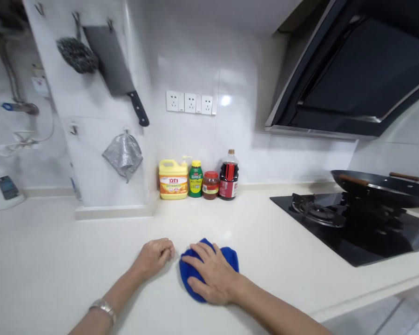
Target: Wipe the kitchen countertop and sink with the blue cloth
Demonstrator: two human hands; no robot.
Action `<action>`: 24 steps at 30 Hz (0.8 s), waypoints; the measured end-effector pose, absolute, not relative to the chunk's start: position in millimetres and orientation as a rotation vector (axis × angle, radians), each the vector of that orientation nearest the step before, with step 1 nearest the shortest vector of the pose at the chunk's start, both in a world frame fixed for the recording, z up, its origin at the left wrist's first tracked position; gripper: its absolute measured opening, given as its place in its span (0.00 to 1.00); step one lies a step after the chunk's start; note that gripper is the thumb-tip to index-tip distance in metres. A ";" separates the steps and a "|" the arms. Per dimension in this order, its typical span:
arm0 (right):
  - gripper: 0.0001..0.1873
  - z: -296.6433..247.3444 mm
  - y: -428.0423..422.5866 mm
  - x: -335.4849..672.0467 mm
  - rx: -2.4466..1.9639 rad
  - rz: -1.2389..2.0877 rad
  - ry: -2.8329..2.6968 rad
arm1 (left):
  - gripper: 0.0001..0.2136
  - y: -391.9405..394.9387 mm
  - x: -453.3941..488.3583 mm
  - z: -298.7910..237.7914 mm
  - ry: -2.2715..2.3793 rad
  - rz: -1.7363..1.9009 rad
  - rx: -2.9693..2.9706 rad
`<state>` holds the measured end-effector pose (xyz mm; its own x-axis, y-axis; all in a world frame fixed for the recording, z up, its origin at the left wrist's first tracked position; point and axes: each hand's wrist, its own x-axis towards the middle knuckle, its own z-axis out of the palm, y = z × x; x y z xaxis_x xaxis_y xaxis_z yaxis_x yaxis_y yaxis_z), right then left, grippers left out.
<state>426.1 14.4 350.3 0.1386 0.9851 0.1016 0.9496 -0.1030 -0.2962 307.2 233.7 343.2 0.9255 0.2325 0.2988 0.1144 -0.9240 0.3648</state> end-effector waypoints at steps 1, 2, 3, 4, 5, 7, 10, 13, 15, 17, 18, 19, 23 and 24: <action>0.30 350.0 -3.5 420.2 -2.139 0.182 -1.865 | 0.16 233.5 304.4 345.1 0.305 0.443 2.754; 0.29 349.5 -20.3 415.2 -2.149 0.181 -1.847 | 0.16 232.9 301.4 346.5 0.340 0.417 2.761; 0.29 348.9 -35.6 411.4 -2.160 0.178 -1.828 | 0.16 232.0 298.4 347.5 0.361 0.405 2.765; 0.29 348.5 -49.2 409.0 -2.173 0.175 -1.807 | 0.16 230.8 295.6 348.1 0.376 0.401 2.767; 0.29 348.3 -60.6 408.0 -2.188 0.177 -1.787 | 0.16 229.5 293.1 348.8 0.395 0.394 2.771; 0.29 349.2 -76.7 410.0 -2.214 0.184 -1.761 | 0.16 227.1 288.1 350.8 0.421 0.376 2.784; 0.28 350.7 -85.1 418.2 -2.243 0.182 -1.729 | 0.16 227.8 276.1 356.8 0.416 0.321 2.826; 0.28 345.1 -81.4 422.6 -2.292 0.139 -1.661 | 0.17 240.5 251.6 364.0 0.448 0.277 2.875; 0.28 337.4 -75.3 419.1 -2.336 0.093 -1.608 | 0.17 257.7 227.8 367.3 0.525 0.272 2.890; 0.28 330.7 -66.5 409.7 -2.364 0.050 -1.579 | 0.17 280.2 201.7 368.1 0.638 0.289 2.880; 0.28 329.1 -60.6 402.8 -2.366 0.037 -1.584 | 0.16 292.2 189.3 367.3 0.703 0.305 2.864; 0.28 329.1 -53.3 394.8 -2.358 0.033 -1.607 | 0.16 304.0 178.3 365.7 0.774 0.324 2.840; 0.29 341.5 -8.4 354.8 -2.242 0.099 -1.834 | 0.17 337.3 156.7 353.2 1.068 0.406 2.700; 0.29 345.3 6.8 344.5 -2.203 0.118 -1.890 | 0.17 340.9 156.8 349.6 1.112 0.425 2.677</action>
<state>344.5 6.8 345.3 0.1617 0.9825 0.0920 0.9635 -0.1371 -0.2299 156.8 340.9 349.6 0.6733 0.7165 0.1822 0.6554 -0.6926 0.3013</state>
